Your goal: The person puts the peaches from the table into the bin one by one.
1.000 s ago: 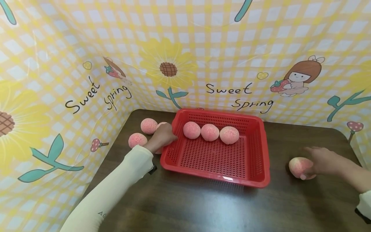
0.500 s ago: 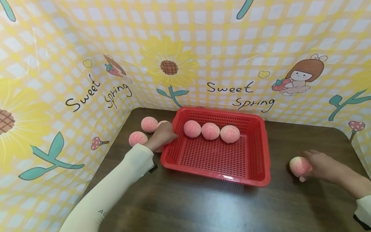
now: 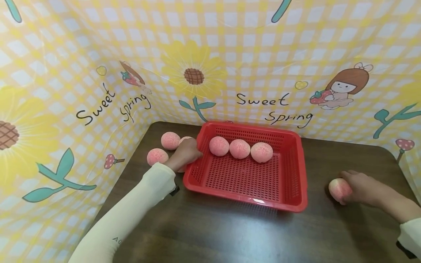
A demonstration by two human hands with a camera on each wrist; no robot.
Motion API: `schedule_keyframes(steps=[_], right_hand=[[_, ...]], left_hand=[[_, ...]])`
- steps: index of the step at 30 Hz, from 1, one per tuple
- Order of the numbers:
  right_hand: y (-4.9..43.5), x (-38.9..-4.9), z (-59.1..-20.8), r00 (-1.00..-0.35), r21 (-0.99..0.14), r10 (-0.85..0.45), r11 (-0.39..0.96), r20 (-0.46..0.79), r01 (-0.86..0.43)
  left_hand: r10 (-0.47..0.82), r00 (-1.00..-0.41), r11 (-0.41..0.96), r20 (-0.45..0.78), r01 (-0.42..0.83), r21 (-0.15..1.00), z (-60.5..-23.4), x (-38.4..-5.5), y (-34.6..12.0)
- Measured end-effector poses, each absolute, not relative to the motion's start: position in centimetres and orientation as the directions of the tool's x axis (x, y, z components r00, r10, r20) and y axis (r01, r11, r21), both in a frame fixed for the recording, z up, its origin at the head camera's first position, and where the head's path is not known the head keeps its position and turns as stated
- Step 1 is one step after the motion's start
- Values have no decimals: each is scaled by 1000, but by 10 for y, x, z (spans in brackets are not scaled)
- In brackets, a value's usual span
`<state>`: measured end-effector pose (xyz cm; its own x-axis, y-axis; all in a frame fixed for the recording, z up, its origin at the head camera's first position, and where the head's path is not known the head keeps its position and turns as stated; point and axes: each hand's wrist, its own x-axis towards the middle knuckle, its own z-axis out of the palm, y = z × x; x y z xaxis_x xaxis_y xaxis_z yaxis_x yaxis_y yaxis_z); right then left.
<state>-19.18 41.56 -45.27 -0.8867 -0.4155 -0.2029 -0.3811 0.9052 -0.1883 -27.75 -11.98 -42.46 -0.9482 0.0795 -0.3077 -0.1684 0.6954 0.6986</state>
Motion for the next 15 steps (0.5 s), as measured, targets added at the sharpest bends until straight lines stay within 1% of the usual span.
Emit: schedule_keyframes(steps=[6,15], right_hand=[[416,-195,-451,-893,-169,-392,917,-219,-361],[416,-201,-445,-912,-111,-404,912,-74,-395]], left_hand=[[77,-944,698,-322,-180,694,-423,-277,-118],[67,-950,723,-306,-165,671,-423,-277,-118]])
